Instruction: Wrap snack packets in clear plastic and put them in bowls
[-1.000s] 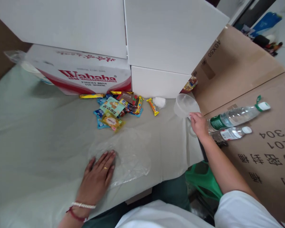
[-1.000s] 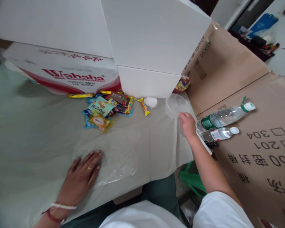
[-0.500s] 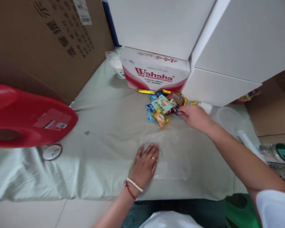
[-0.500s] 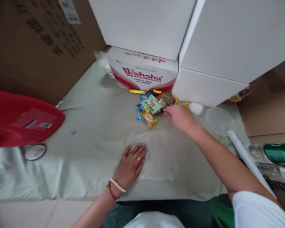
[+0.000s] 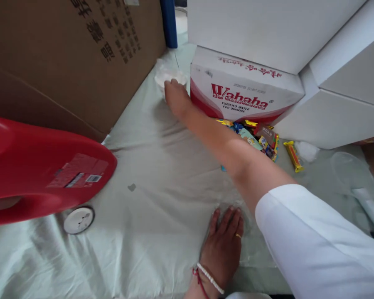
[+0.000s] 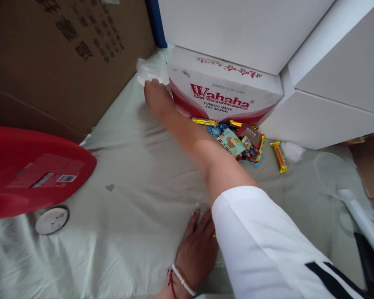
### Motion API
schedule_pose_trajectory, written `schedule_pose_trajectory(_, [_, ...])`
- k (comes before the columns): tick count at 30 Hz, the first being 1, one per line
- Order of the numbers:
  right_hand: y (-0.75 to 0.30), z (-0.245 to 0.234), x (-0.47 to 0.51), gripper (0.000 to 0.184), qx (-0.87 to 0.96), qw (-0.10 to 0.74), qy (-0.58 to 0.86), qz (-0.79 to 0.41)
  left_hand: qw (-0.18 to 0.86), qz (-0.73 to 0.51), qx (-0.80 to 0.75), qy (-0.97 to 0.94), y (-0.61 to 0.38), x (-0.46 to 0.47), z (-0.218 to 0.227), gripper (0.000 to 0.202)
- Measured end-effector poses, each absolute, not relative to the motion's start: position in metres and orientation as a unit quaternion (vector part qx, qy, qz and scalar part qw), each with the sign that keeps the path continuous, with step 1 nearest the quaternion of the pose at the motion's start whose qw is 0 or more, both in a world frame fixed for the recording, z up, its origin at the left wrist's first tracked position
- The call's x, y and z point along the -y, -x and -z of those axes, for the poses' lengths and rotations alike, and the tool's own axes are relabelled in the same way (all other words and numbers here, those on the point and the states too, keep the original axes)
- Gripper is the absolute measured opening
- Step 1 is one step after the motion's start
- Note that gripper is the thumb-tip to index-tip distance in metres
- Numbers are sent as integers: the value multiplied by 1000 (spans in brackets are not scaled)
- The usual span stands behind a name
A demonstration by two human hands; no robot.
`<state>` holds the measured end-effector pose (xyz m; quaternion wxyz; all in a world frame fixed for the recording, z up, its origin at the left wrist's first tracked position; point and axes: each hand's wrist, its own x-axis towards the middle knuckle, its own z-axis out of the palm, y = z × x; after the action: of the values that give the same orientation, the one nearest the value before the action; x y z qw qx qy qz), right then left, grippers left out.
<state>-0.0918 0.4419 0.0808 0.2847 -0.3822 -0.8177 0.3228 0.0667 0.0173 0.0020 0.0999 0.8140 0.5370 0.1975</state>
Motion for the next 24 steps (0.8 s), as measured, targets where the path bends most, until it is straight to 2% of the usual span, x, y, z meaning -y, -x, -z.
schedule_pose_trajectory(2, [67, -81, -413, 22, 831, 240, 437, -247, 108, -202, -538, -811, -64, -18, -4, 47])
schedule_pose_trajectory(4, [23, -83, -370, 15, 854, 220, 420, -215, 113, -210, -538, -809, -62, -20, -7, 48])
schedule_pose_trajectory(5, [-6, -84, -347, 18, 860, 224, 403, -219, 115, -213, -537, -808, -61, -20, -9, 48])
schedule_pose_trajectory(7, [-76, -88, -302, 20, 826, 299, 387, -279, 115, -216, -535, -808, -60, -22, -11, 47])
schedule_pose_trajectory(9, [-157, -93, -270, 16, 732, 409, 399, -372, 116, -214, -534, -810, -61, -24, -12, 47])
schedule_pose_trajectory(13, [-306, -105, -258, 15, 404, 644, 455, -463, 110, -193, -538, -813, -63, -26, -17, 45])
schedule_pose_trajectory(14, [-334, -107, -264, 17, 310, 677, 464, -479, 107, -185, -538, -815, -63, -27, -18, 45])
schedule_pose_trajectory(17, [-388, -114, -286, 25, 113, 682, 499, -523, 94, -165, -532, -825, -64, -28, -20, 45])
schedule_pose_trajectory(24, [-424, -132, -313, 33, 59, 703, 445, -551, 79, -162, -527, -831, -66, -29, -21, 46])
